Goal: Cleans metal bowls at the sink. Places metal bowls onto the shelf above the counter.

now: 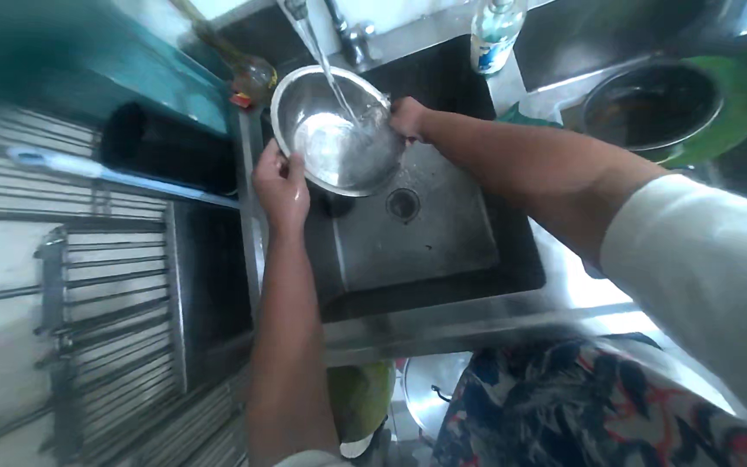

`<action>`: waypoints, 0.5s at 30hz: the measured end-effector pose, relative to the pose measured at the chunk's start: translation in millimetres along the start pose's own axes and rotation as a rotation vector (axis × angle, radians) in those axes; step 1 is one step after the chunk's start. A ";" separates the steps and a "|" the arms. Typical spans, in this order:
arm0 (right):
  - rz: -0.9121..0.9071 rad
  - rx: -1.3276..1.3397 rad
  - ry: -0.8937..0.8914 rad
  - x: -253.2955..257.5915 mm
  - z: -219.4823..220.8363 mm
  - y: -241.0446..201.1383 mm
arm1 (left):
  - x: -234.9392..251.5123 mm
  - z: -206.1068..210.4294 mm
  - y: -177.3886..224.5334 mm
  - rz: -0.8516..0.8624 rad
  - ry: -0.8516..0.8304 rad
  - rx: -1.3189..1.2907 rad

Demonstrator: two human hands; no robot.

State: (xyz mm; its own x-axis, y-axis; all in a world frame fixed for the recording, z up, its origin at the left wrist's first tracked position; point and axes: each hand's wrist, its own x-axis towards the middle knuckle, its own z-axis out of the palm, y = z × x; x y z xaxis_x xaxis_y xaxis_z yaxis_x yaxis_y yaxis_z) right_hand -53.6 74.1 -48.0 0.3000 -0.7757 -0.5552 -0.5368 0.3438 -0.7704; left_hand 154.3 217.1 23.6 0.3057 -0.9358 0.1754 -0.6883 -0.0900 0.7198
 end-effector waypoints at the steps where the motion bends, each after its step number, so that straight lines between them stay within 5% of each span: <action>1: 0.013 0.004 -0.016 0.8 2.4 -4.5 | 1.7 -1.3 5.5 0.041 0.010 0.001; 7: -0.004 -0.015 0.035 3.7 20.2 -13.6 | 5.2 -13.1 15.5 0.082 0.058 0.005; 15: -0.304 -0.060 0.297 -3.1 -29.7 -23.3 | 6.6 20.0 -37.0 -0.232 0.010 -0.001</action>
State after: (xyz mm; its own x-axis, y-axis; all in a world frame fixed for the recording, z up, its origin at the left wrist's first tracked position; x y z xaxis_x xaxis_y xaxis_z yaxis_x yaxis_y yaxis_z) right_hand -65.4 52.8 -19.0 0.2162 -0.9587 -0.1849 -0.5063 0.0518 -0.8608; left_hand 168.7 207.4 -15.3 0.4623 -0.8867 0.0116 -0.5980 -0.3021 0.7424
